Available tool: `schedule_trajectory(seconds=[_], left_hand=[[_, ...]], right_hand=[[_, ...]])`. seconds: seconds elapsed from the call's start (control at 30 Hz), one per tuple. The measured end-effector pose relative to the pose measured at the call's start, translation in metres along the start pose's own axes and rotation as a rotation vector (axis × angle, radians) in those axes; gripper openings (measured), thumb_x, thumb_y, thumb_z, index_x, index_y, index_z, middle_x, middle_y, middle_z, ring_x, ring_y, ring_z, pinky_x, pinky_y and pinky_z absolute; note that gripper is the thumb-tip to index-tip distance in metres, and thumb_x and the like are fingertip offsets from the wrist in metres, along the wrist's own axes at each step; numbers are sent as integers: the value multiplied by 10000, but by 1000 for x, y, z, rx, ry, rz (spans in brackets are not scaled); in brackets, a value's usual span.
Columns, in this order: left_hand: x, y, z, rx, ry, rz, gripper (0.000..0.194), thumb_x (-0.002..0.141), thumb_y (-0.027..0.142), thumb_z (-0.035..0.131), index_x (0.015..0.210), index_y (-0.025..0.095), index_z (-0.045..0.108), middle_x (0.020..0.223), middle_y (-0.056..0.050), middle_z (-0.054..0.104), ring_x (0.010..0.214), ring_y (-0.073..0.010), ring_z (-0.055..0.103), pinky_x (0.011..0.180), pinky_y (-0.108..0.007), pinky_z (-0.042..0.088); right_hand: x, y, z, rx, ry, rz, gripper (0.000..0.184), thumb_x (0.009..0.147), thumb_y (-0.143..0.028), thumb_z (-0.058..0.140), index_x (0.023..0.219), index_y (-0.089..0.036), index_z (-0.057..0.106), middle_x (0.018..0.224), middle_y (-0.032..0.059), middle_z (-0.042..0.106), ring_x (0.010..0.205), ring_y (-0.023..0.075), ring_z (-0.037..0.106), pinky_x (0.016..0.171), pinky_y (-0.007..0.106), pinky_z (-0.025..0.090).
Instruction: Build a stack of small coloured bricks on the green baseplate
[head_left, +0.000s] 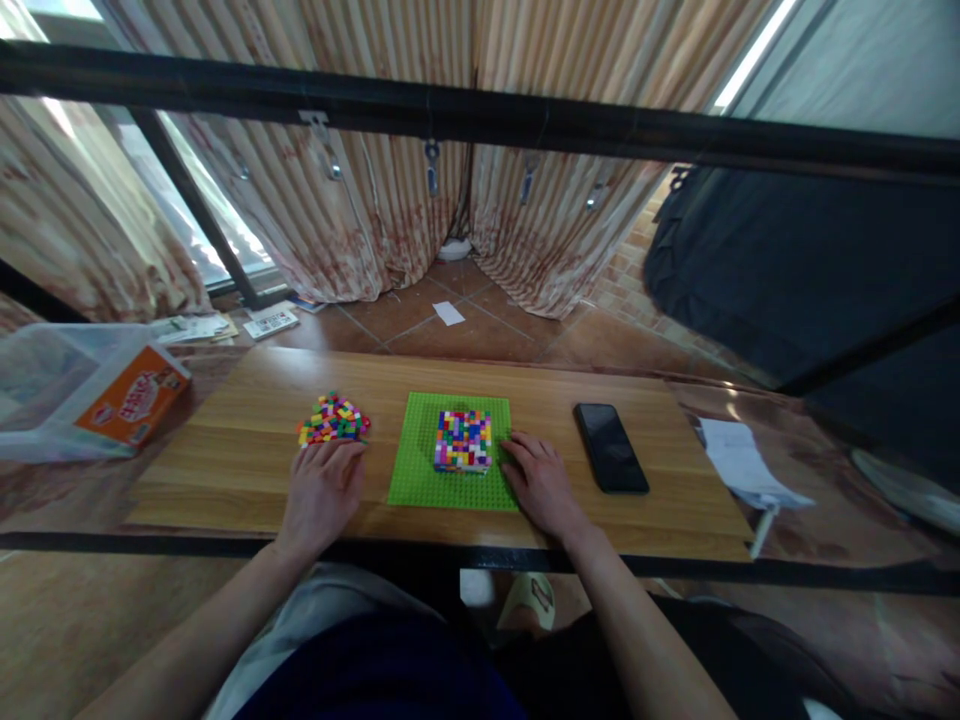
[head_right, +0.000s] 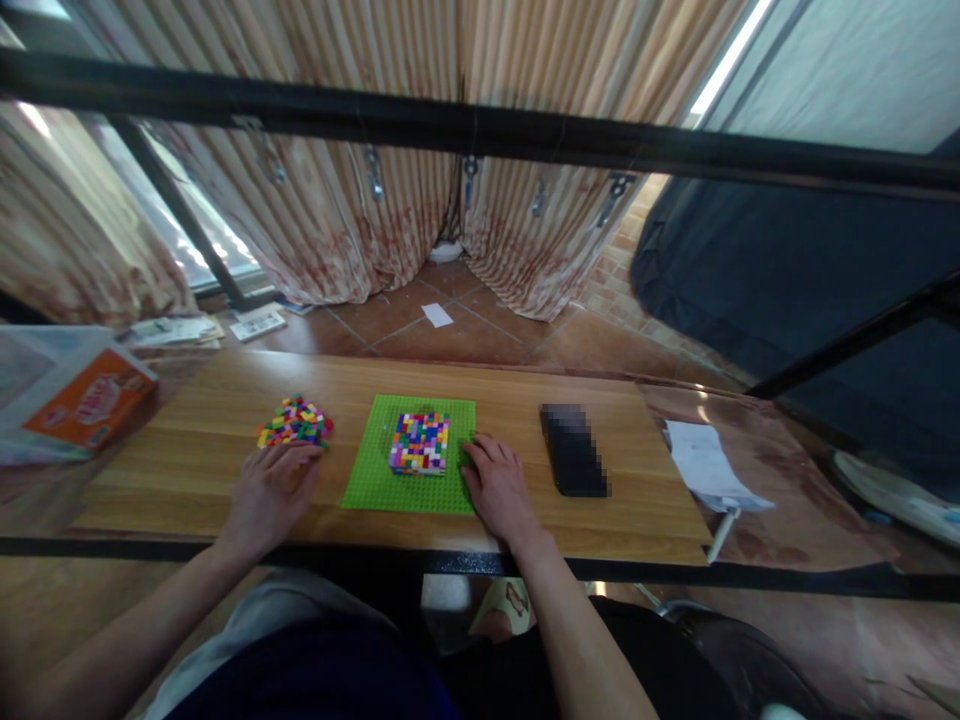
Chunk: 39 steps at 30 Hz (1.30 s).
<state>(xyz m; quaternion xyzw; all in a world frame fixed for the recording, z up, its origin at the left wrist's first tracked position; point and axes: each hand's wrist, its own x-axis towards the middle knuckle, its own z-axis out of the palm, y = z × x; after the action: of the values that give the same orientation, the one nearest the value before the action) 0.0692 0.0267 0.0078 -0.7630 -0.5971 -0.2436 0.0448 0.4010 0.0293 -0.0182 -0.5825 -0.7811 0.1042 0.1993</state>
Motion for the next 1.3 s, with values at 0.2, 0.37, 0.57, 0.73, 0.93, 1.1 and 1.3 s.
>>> schedule_trajectory(seconds=[0.2,0.37,0.57,0.73,0.93,1.1,1.3], left_hand=[[-3,-27,-3,115,-19,-51,230,890,340,489,1003,230,657,1082,-83,677,1009,-272,603,879,-412,417],[9,-15,1,175,-52,-26,267,886,330,478,1029,239,684,1120,-83,664,1024,-287,578,898,-438,392],[20,-8,6,218,-94,-27,232,865,304,501,964,233,699,1094,-87,669,1010,-293,568,922,-468,368],[26,-6,6,208,-94,3,219,874,287,474,928,216,674,1043,-92,679,991,-295,579,906,-461,382],[32,3,9,29,-141,3,234,906,272,388,916,177,602,894,-100,688,872,-266,616,864,-411,442],[31,5,15,-11,-132,-12,218,900,259,371,873,185,575,852,-98,670,858,-265,615,836,-394,464],[30,2,15,31,-139,-7,239,909,260,364,895,182,589,872,-94,683,858,-259,628,828,-379,464]], right_hand=[[0,0,0,-13,6,3,336,941,-283,471,1240,-195,595,1339,102,555,1223,265,468,999,445,396],[-1,-1,-1,-4,6,3,339,941,-279,472,1244,-189,594,1335,106,557,1227,264,466,994,440,403],[-1,-1,-1,-6,8,-6,344,938,-275,475,1252,-192,590,1341,105,552,1225,266,466,997,444,402],[0,0,1,-15,6,-3,337,935,-273,482,1245,-201,593,1336,106,553,1223,261,468,992,436,404],[0,-1,0,-9,7,2,331,941,-274,473,1242,-203,592,1338,97,554,1221,261,469,1001,433,396],[0,-2,-2,-8,-1,0,334,949,-288,465,1244,-195,589,1338,95,552,1203,262,477,996,432,401],[0,-2,-1,-12,5,0,336,940,-272,473,1246,-196,587,1337,95,552,1205,262,472,993,431,405]])
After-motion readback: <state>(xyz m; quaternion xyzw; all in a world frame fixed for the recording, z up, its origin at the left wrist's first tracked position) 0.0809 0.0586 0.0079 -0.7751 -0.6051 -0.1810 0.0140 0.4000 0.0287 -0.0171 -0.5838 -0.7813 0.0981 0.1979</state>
